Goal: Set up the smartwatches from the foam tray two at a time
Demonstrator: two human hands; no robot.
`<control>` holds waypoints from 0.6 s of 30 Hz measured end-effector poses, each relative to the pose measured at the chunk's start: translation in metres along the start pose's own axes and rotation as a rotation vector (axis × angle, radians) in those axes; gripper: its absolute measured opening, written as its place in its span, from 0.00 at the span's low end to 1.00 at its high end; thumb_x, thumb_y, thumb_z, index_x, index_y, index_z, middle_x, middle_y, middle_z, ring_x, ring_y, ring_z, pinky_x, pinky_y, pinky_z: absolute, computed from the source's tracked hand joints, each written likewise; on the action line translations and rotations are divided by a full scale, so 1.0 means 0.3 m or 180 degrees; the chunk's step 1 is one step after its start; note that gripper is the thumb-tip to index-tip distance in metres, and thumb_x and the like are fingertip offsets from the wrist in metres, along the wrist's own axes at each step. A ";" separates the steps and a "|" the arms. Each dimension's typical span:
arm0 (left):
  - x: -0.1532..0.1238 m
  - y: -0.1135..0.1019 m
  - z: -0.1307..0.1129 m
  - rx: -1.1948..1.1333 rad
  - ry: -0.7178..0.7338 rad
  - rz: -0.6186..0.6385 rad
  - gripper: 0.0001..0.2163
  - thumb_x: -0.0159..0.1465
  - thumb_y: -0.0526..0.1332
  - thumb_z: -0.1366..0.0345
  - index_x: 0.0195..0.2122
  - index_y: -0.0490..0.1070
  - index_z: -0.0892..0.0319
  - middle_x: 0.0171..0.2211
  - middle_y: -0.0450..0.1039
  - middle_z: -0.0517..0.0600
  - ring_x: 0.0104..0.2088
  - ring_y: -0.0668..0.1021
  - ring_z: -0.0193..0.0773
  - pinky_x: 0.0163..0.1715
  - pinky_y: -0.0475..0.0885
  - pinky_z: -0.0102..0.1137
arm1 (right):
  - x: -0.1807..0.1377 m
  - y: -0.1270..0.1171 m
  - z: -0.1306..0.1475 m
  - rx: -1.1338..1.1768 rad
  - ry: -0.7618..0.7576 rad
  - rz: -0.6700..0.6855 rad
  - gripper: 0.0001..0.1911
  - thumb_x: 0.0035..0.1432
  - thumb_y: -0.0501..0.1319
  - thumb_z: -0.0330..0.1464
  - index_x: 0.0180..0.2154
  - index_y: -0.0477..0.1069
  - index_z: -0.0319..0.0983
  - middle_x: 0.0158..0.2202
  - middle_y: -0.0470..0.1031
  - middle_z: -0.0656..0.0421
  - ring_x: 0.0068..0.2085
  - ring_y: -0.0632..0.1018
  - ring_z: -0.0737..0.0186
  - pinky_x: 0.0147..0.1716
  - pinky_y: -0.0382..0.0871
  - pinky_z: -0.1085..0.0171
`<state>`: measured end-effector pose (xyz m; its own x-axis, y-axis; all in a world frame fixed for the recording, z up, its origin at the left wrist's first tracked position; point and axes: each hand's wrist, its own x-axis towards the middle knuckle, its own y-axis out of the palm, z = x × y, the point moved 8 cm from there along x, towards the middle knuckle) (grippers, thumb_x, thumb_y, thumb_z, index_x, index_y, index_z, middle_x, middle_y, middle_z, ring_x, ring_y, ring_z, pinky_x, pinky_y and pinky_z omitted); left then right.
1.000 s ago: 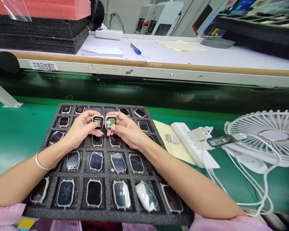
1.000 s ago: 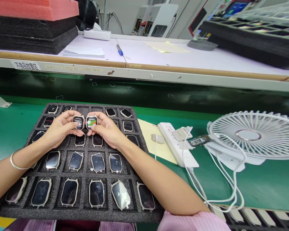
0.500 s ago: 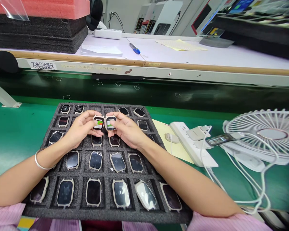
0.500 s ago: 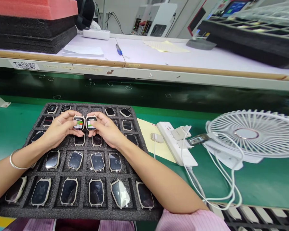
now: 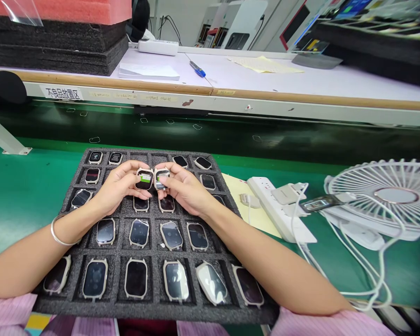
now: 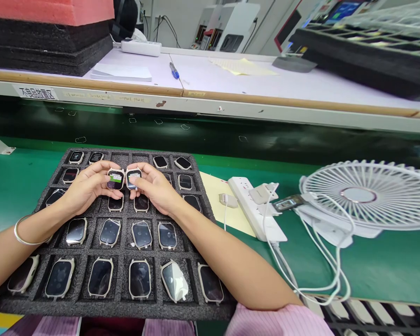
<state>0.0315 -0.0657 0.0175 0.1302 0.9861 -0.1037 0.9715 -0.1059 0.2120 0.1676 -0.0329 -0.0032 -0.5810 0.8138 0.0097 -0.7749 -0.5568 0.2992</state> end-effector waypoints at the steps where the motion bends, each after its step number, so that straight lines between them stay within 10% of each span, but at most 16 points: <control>1: 0.000 0.001 0.000 0.0000 0.0003 0.0010 0.12 0.56 0.64 0.67 0.42 0.71 0.60 0.34 0.77 0.47 0.25 0.83 0.38 0.29 0.83 0.32 | 0.000 -0.002 -0.001 -0.0023 -0.0003 -0.0009 0.21 0.54 0.73 0.39 0.46 0.69 0.41 0.35 0.74 0.63 0.26 0.76 0.69 0.27 0.71 0.66; 18: 0.001 -0.005 -0.007 0.0079 0.0111 -0.0019 0.13 0.56 0.65 0.67 0.43 0.70 0.60 0.36 0.78 0.49 0.26 0.83 0.37 0.29 0.83 0.31 | -0.007 0.011 0.013 0.0021 0.0004 0.0079 0.21 0.53 0.70 0.34 0.48 0.69 0.42 0.34 0.76 0.63 0.29 0.79 0.65 0.33 0.73 0.62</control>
<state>0.0295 -0.0651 0.0191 0.1179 0.9905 -0.0708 0.9769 -0.1029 0.1872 0.1672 -0.0357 0.0016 -0.6003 0.7996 0.0161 -0.7587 -0.5757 0.3050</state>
